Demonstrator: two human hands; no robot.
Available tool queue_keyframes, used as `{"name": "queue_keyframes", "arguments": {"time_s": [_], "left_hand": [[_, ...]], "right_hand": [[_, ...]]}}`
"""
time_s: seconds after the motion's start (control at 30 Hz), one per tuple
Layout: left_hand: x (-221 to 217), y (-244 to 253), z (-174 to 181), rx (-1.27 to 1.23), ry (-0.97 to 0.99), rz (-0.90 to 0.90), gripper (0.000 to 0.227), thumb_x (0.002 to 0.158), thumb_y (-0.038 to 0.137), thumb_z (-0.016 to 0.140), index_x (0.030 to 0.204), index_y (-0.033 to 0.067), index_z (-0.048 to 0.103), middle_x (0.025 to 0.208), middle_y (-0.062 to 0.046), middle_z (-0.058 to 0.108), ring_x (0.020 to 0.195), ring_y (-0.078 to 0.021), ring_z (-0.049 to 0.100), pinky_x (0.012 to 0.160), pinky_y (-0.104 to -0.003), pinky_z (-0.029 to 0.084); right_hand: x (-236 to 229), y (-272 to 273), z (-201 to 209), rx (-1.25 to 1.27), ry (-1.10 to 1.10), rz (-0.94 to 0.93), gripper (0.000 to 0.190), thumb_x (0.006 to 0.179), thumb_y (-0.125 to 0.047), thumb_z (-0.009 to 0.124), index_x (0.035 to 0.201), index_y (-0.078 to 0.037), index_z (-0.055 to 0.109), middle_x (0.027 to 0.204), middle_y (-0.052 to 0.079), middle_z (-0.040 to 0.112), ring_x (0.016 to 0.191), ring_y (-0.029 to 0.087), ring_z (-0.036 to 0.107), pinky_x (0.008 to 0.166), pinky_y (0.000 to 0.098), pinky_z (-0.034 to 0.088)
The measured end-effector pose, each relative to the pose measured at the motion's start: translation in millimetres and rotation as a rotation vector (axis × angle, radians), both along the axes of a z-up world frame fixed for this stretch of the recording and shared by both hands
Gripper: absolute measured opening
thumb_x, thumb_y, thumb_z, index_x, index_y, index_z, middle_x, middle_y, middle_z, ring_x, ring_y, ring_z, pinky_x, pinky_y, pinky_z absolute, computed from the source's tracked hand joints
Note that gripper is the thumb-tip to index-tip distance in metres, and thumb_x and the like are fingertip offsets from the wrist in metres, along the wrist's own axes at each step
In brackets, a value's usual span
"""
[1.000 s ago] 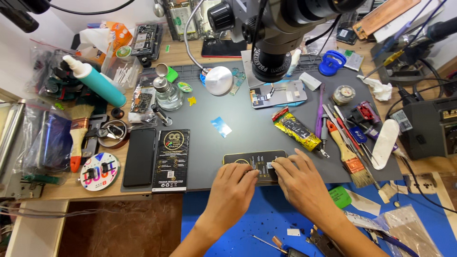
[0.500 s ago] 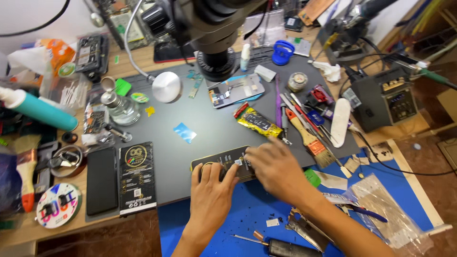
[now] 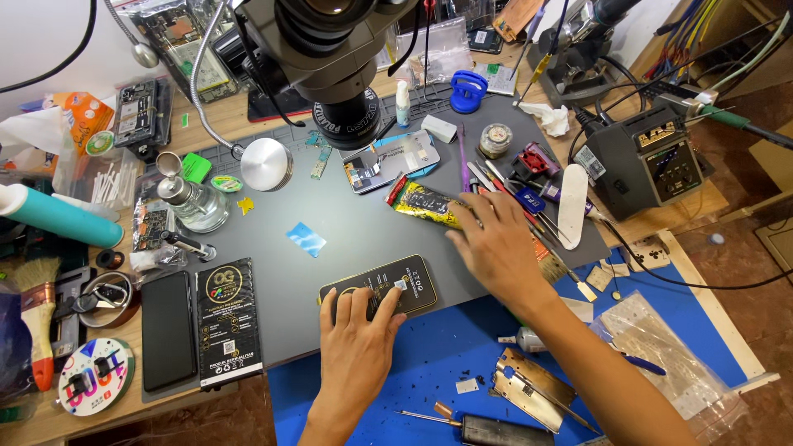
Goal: The person applies adhesive from a tube along the edges of a yellow smartphone's back cover. They then press the cover onto the phone body and wipe the surface with a white cloth.
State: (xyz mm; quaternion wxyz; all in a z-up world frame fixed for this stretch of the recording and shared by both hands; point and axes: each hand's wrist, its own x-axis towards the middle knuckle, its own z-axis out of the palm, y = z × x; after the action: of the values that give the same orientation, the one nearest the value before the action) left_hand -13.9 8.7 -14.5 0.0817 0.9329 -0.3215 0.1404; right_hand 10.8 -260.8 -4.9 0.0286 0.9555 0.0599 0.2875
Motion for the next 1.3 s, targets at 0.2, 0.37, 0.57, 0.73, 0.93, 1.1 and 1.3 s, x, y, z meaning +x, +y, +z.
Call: {"name": "queue_keyframes", "arguments": {"time_s": [0.2,0.37,0.57,0.73,0.93,1.1,1.3], "left_hand": [[0,-1,3,-0.008,-0.047,-0.015,0.040,0.102,0.041,0.059,0.140,0.0270,0.062,0.116,-0.007,0.058,0.114,-0.0272,0.054,0.116,-0.055,0.036],[-2,-1,1,0.009,-0.038,-0.002,0.042,0.100,0.043,0.061,0.139,0.0290,0.062,0.117,-0.006,0.059,0.110,-0.0279,0.054,0.117,-0.056,0.035],[0,0,-8,0.051,0.010,0.021,0.046,0.099,0.048,0.060,0.142,0.0325,0.062,0.119,-0.006,0.060,0.114,-0.0283,0.054,0.117,-0.056,0.035],[4,-2,-19,0.025,-0.025,0.036,0.046,0.092,0.050,0.067,0.135,0.0329,0.065,0.115,-0.006,0.060,0.109,-0.0295,0.055,0.116,-0.057,0.036],[5,1,-29,0.020,-0.025,0.047,0.049,0.093,0.053,0.066,0.139,0.0354,0.063,0.113,-0.004,0.058,0.105,-0.0285,0.054,0.115,-0.058,0.036],[3,-1,-7,-0.060,-0.025,-0.010,0.044,0.096,0.048,0.067,0.136,0.0278,0.065,0.111,-0.007,0.056,0.107,-0.0305,0.053,0.115,-0.059,0.035],[0,0,-1,-0.152,0.031,-0.022,0.044,0.097,0.043,0.071,0.134,0.0215,0.066,0.108,-0.010,0.053,0.101,-0.0329,0.050,0.115,-0.063,0.032]], "right_hand": [[-32,52,3,0.213,0.110,0.563,0.020,0.098,-0.008,0.065,0.117,-0.004,0.070,0.113,0.009,0.068,0.106,0.031,0.056,0.107,0.0496,0.047],[-29,39,-3,0.262,0.178,0.507,0.024,0.095,-0.005,0.061,0.118,-0.007,0.068,0.115,0.007,0.068,0.104,0.031,0.058,0.105,0.0513,0.046],[41,-84,16,0.109,0.139,-0.136,0.019,0.088,0.005,0.057,0.099,-0.008,0.066,0.086,0.011,0.069,0.082,0.031,0.057,0.057,0.0420,0.047],[125,-145,12,-0.302,0.463,-0.545,0.026,0.098,-0.019,0.059,0.122,-0.019,0.067,0.108,0.007,0.077,0.119,0.034,0.055,0.087,0.0429,0.045],[145,-163,-6,-0.360,0.640,-0.608,0.030,0.107,-0.018,0.049,0.113,-0.029,0.076,0.119,-0.001,0.077,0.124,0.026,0.055,0.090,0.0394,0.038],[120,-163,-8,0.077,0.160,-0.370,0.013,0.106,-0.013,0.055,0.108,-0.003,0.063,0.109,0.020,0.053,0.076,0.049,0.068,0.064,0.0609,0.056],[44,-88,25,0.546,0.149,-0.060,0.023,0.107,0.000,0.057,0.119,-0.007,0.075,0.116,0.018,0.055,0.081,0.036,0.067,0.080,0.0510,0.051]]}}
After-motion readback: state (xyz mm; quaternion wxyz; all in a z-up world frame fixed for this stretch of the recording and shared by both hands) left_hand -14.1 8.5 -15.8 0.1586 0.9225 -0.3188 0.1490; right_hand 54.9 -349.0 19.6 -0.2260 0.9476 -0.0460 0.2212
